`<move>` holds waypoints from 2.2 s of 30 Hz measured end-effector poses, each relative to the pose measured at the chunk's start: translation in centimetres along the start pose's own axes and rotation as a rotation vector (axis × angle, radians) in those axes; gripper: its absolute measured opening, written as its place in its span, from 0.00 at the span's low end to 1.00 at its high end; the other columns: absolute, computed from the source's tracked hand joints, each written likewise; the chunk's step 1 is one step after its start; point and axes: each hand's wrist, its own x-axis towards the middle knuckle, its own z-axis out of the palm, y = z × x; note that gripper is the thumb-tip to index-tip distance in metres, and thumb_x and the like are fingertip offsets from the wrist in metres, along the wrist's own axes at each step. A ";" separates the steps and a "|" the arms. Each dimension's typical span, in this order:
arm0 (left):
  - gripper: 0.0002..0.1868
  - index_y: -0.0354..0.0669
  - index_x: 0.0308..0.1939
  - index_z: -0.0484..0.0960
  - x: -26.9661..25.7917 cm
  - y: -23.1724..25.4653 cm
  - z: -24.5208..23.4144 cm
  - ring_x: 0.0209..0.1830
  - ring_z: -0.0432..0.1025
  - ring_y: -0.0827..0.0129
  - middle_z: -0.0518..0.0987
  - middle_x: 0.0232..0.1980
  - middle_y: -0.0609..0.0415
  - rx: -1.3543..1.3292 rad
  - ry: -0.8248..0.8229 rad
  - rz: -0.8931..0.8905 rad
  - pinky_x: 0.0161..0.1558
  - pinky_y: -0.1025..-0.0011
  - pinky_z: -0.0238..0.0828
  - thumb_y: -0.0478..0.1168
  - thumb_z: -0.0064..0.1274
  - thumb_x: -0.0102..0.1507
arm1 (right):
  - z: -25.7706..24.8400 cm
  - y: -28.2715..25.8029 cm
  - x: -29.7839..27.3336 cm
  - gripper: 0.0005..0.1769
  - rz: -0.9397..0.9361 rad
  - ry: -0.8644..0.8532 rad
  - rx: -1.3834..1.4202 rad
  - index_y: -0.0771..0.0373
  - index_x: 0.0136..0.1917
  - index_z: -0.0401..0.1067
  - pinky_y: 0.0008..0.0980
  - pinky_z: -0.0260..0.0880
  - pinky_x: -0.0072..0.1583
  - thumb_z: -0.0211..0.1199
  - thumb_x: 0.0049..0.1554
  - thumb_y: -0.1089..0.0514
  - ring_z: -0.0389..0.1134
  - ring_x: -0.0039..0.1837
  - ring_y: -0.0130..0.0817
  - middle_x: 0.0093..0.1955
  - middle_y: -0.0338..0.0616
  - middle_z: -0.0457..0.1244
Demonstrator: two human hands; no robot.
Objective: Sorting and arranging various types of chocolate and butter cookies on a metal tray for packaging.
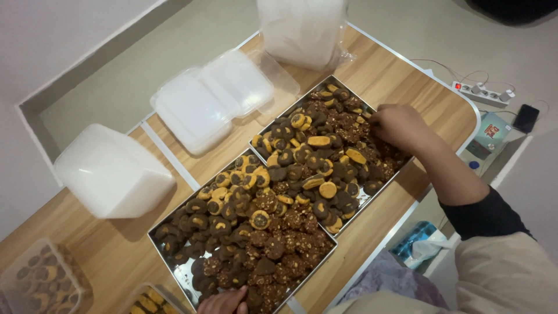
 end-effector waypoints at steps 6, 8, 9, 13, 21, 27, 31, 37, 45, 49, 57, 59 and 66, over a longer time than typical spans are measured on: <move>0.28 0.73 0.56 0.87 -0.6 1.8 -1.1 0.55 0.80 0.74 0.88 0.50 0.72 -0.032 0.095 -0.037 0.54 0.69 0.75 0.67 0.35 0.64 | 0.0 0.5 -0.2 0.10 -0.014 0.050 0.067 0.50 0.49 0.83 0.39 0.68 0.44 0.65 0.58 0.48 0.68 0.45 0.38 0.47 0.38 0.68; 0.29 0.72 0.55 0.87 -0.5 1.6 -0.7 0.56 0.79 0.73 0.88 0.50 0.71 -0.024 0.108 -0.029 0.56 0.68 0.75 0.67 0.33 0.65 | 0.3 1.2 -0.8 0.08 -0.010 0.155 0.133 0.51 0.49 0.81 0.40 0.67 0.44 0.65 0.58 0.51 0.67 0.47 0.41 0.48 0.40 0.66; 0.30 0.71 0.55 0.88 -0.5 1.5 -0.5 0.57 0.79 0.71 0.88 0.50 0.69 -0.014 0.115 -0.017 0.57 0.68 0.75 0.68 0.31 0.65 | 0.5 1.6 -1.3 0.06 0.000 0.258 0.202 0.53 0.49 0.80 0.42 0.65 0.44 0.65 0.59 0.54 0.66 0.48 0.43 0.50 0.42 0.64; 0.30 0.73 0.55 0.87 -0.6 2.3 -0.4 0.57 0.78 0.72 0.87 0.50 0.71 0.023 0.127 -0.029 0.58 0.67 0.74 0.68 0.30 0.65 | -2.1 -1.2 -4.3 0.10 0.048 0.271 0.344 0.58 0.53 0.77 0.45 0.67 0.55 0.64 0.59 0.55 0.66 0.57 0.46 0.58 0.48 0.65; 0.21 0.63 0.39 0.92 -1.9 8.3 -3.1 0.39 0.82 0.70 0.88 0.33 0.67 -0.149 0.766 0.033 0.46 0.64 0.74 0.58 0.41 0.66 | -2.2 -5.9 -6.8 0.26 -0.179 0.521 0.775 0.57 0.67 0.72 0.32 0.72 0.57 0.71 0.56 0.57 0.72 0.53 0.33 0.55 0.41 0.71; 0.18 0.62 0.44 0.90 -3.3 10.5 -5.6 0.45 0.80 0.68 0.88 0.40 0.65 -0.222 0.730 0.032 0.55 0.65 0.66 0.55 0.45 0.67 | -2.4 -10.3 -7.2 0.17 -0.392 0.591 0.925 0.59 0.53 0.73 0.28 0.74 0.55 0.75 0.53 0.58 0.71 0.50 0.31 0.52 0.41 0.69; 0.18 0.62 0.46 0.89 -2.5 8.4 -3.9 0.43 0.79 0.68 0.86 0.39 0.67 -0.143 0.781 0.161 0.50 0.64 0.67 0.56 0.44 0.67 | -1.8 -13.4 -7.5 0.16 -0.505 0.543 0.954 0.56 0.50 0.76 0.25 0.76 0.52 0.77 0.50 0.54 0.73 0.48 0.28 0.49 0.39 0.72; 0.16 0.53 0.45 0.88 -3.8 12.0 -7.1 0.41 0.79 0.65 0.85 0.40 0.60 -0.272 0.800 0.190 0.53 0.63 0.64 0.49 0.43 0.69 | -1.1 -17.0 -8.0 0.14 -0.672 0.456 0.945 0.55 0.47 0.78 0.31 0.77 0.50 0.77 0.49 0.52 0.75 0.49 0.33 0.47 0.39 0.72; 0.15 0.50 0.46 0.87 -4.8 14.6 -9.7 0.41 0.78 0.65 0.86 0.39 0.61 -0.307 0.742 0.172 0.52 0.60 0.62 0.47 0.44 0.70 | 0.8 -20.0 -8.9 0.12 -0.573 0.023 1.474 0.63 0.49 0.79 0.32 0.80 0.57 0.72 0.50 0.69 0.75 0.57 0.35 0.54 0.47 0.73; 0.16 0.52 0.46 0.86 -5.4 15.1 -10.4 0.41 0.78 0.64 0.85 0.39 0.61 -0.290 0.789 0.181 0.54 0.58 0.61 0.49 0.42 0.71 | -0.1 -21.1 -9.7 0.14 -0.561 -0.091 1.508 0.62 0.52 0.81 0.29 0.79 0.54 0.72 0.51 0.68 0.76 0.55 0.32 0.55 0.46 0.74; 0.09 0.48 0.45 0.85 -6.8 17.2 -13.4 0.41 0.75 0.65 0.83 0.41 0.60 -0.210 0.918 0.286 0.55 0.60 0.58 0.40 0.48 0.69 | 0.8 -22.2 -10.0 0.14 -0.518 -0.158 1.567 0.65 0.51 0.81 0.29 0.79 0.50 0.73 0.49 0.69 0.77 0.45 0.33 0.45 0.46 0.74; 0.09 0.47 0.45 0.84 -6.6 17.6 -13.8 0.42 0.76 0.64 0.82 0.41 0.60 -0.206 0.923 0.261 0.55 0.60 0.59 0.41 0.48 0.69 | 1.1 -22.6 -10.0 0.14 -0.544 -0.173 1.581 0.65 0.50 0.81 0.28 0.79 0.50 0.73 0.49 0.70 0.76 0.45 0.32 0.47 0.46 0.74; 0.10 0.43 0.47 0.84 -5.9 18.9 -13.8 0.44 0.77 0.64 0.84 0.42 0.56 -0.203 0.961 0.205 0.53 0.58 0.66 0.44 0.51 0.69 | 1.8 -22.7 -10.2 0.12 -0.704 -0.195 1.559 0.61 0.48 0.82 0.22 0.69 0.42 0.75 0.49 0.67 0.68 0.40 0.25 0.39 0.38 0.68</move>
